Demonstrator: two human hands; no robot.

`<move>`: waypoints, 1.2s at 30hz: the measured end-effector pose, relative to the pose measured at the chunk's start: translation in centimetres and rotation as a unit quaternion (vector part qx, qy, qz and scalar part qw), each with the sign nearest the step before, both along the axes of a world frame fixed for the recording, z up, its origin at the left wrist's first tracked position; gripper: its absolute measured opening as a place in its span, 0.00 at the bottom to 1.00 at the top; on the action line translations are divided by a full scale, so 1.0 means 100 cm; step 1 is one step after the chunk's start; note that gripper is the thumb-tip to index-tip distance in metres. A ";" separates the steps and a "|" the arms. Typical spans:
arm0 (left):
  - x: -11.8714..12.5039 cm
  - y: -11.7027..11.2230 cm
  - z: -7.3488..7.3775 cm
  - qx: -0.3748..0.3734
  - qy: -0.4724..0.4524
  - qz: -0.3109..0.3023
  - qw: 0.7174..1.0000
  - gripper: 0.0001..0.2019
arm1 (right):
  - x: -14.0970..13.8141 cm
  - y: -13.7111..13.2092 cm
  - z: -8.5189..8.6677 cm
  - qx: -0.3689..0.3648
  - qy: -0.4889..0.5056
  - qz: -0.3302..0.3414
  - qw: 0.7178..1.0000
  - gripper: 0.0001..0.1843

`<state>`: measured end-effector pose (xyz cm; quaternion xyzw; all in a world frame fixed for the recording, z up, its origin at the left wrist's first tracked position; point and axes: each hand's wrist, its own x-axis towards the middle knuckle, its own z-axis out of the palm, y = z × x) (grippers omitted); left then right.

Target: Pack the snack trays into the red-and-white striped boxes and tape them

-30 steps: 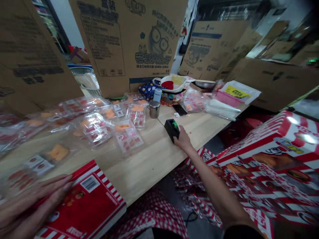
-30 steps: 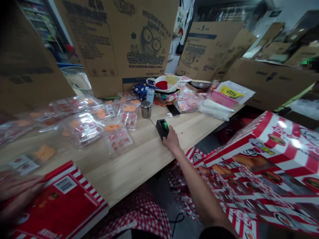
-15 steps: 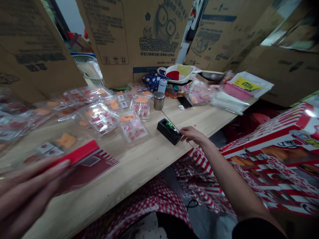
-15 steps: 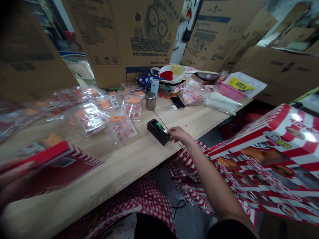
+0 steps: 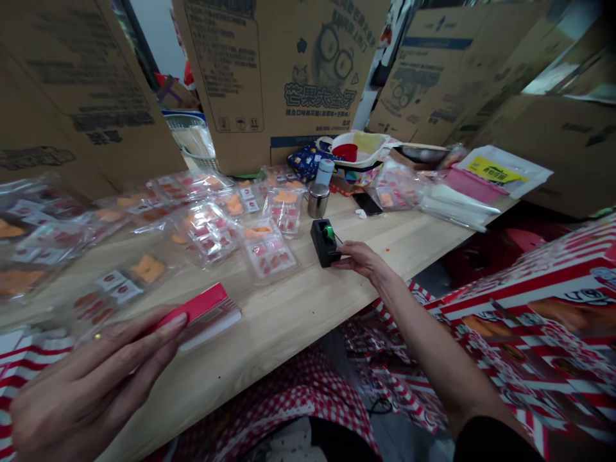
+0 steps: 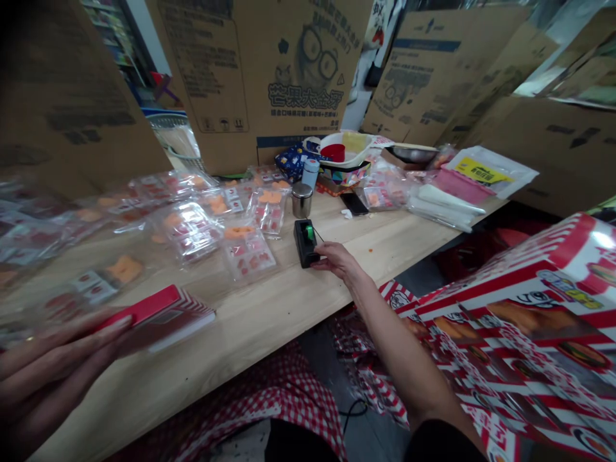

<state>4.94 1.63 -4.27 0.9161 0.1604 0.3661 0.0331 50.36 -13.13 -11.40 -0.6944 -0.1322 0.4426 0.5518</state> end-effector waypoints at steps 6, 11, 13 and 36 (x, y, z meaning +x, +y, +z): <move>0.013 -0.011 0.008 0.044 0.020 -0.025 0.999 0.25 | -0.034 0.000 -0.030 -0.022 -0.108 -0.100 0.989 0.09; 0.044 -0.031 0.017 0.036 -0.028 0.002 0.999 0.05 | -0.051 -0.006 -0.037 -0.054 -0.223 -0.124 0.965 0.09; 0.051 -0.038 0.018 0.021 -0.033 0.013 0.999 0.03 | -0.062 -0.013 -0.025 -0.049 -0.261 -0.109 0.958 0.08; 0.027 -0.031 0.021 -0.099 -0.079 0.005 0.992 0.12 | -0.276 0.051 0.093 0.228 -0.024 0.204 0.952 0.45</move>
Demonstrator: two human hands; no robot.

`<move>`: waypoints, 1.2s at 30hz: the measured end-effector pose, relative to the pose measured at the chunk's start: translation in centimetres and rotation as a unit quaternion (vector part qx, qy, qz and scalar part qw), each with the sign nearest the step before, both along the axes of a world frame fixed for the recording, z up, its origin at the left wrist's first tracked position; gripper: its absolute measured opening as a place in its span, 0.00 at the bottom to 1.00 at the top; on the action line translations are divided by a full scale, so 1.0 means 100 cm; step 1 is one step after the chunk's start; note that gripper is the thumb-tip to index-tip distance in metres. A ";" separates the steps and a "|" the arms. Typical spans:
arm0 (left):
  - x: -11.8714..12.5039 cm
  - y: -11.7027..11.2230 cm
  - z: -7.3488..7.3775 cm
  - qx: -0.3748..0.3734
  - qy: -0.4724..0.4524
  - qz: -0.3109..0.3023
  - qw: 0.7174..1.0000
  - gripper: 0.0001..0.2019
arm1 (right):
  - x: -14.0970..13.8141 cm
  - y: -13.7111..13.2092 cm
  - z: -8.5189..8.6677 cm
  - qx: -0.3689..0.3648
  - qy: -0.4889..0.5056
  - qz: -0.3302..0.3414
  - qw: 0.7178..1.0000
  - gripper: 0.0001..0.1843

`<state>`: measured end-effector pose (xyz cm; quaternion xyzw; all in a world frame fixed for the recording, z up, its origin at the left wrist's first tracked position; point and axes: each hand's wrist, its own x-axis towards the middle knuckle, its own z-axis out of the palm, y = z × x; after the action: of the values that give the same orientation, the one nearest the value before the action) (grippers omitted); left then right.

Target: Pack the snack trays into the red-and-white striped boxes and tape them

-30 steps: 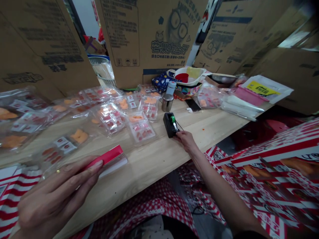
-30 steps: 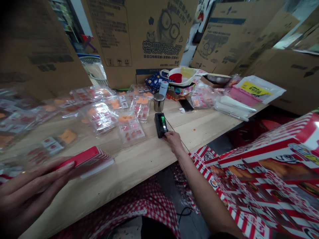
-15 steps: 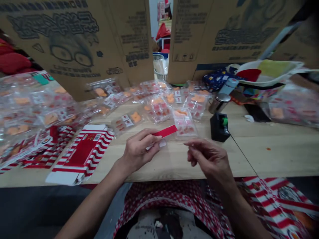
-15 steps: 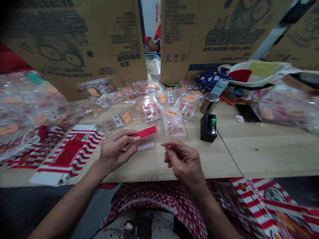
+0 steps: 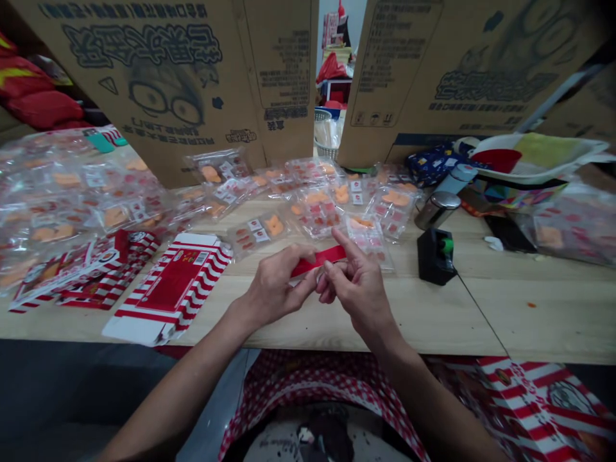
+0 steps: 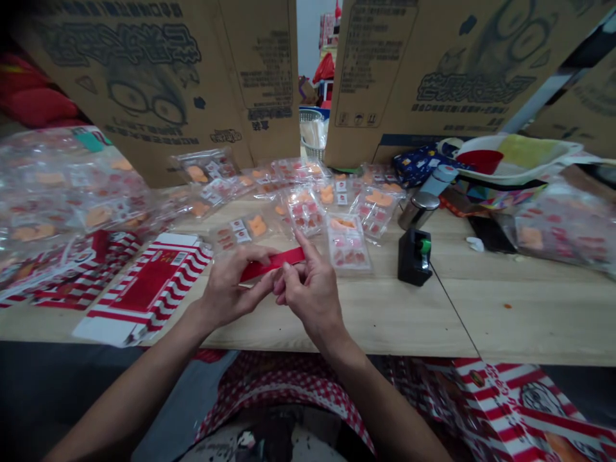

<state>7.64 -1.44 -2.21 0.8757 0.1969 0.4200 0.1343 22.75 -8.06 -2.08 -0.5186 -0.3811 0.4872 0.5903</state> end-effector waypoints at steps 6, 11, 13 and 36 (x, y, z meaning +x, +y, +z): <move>-0.002 0.009 0.004 0.001 -0.002 -0.051 0.999 0.12 | -0.001 0.003 -0.004 0.040 0.004 0.003 0.999 0.44; -0.001 0.014 0.005 -0.034 -0.012 -0.050 0.998 0.10 | -0.007 0.007 -0.010 0.038 -0.004 -0.008 0.999 0.47; 0.001 0.015 0.007 -0.041 -0.019 -0.052 0.998 0.10 | -0.009 0.009 -0.014 0.039 -0.055 -0.013 0.998 0.47; -0.043 0.043 -0.077 -0.207 0.192 0.196 0.939 0.20 | 0.267 -0.019 -0.101 -0.349 -0.696 -0.129 0.614 0.42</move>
<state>3.39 2.90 -9.94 0.8365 0.4696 0.2117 0.1868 49.48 -9.96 -12.20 -0.9130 -0.4075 -0.0049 -0.0207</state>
